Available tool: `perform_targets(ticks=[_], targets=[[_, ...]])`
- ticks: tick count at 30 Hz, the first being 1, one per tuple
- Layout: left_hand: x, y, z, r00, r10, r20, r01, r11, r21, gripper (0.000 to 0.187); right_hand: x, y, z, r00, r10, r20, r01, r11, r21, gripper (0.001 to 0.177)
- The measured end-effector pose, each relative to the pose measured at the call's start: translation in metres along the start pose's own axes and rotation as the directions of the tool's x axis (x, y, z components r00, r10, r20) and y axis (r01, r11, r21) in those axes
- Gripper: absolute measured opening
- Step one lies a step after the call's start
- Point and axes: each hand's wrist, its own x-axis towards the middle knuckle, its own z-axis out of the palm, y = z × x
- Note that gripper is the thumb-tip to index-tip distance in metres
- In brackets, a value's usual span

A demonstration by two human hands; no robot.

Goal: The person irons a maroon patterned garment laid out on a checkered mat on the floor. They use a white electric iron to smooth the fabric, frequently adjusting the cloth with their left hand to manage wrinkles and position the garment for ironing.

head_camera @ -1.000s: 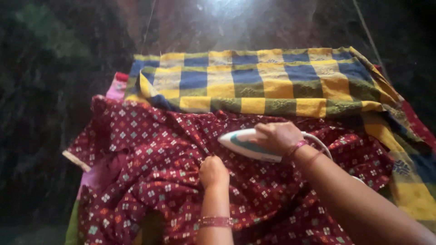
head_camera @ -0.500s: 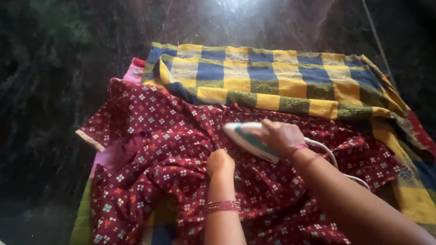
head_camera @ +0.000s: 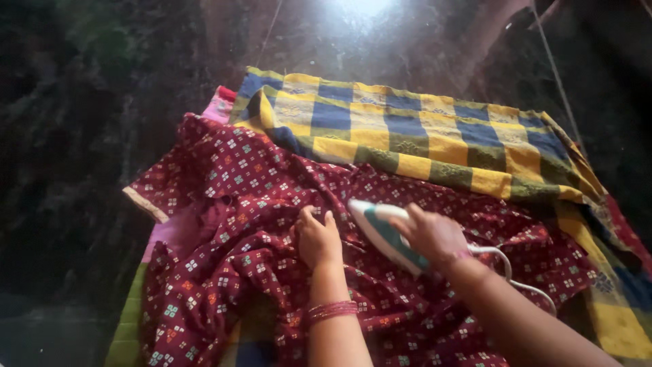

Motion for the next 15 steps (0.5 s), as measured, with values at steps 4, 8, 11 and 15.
perform_targets(ticks=[4, 8, 11, 15], targets=[[-0.003, 0.004, -0.007, 0.999, -0.038, 0.032, 0.038, 0.999, 0.030, 0.060, -0.008, -0.009, -0.001, 0.998, -0.053, -0.032, 0.052, 0.998, -0.033, 0.053], [0.000, -0.007, 0.003, 0.998, 0.061, -0.003, -0.059, 0.986, 0.154, 0.037, 0.033, -0.040, -0.001, 0.963, -0.115, -0.245, 0.122, 0.992, 0.013, 0.056], [0.006, -0.016, 0.007, 0.999, 0.035, -0.007, -0.034, 0.989, 0.142, 0.020, 0.071, -0.066, -0.006, 0.965, -0.102, -0.244, 0.115, 0.992, 0.041, 0.055], [0.017, -0.024, 0.015, 0.996, 0.030, -0.089, -0.028, 0.999, 0.015, 0.016, 0.094, -0.088, -0.010, 0.956, -0.077, -0.284, 0.084, 0.996, 0.012, 0.055]])
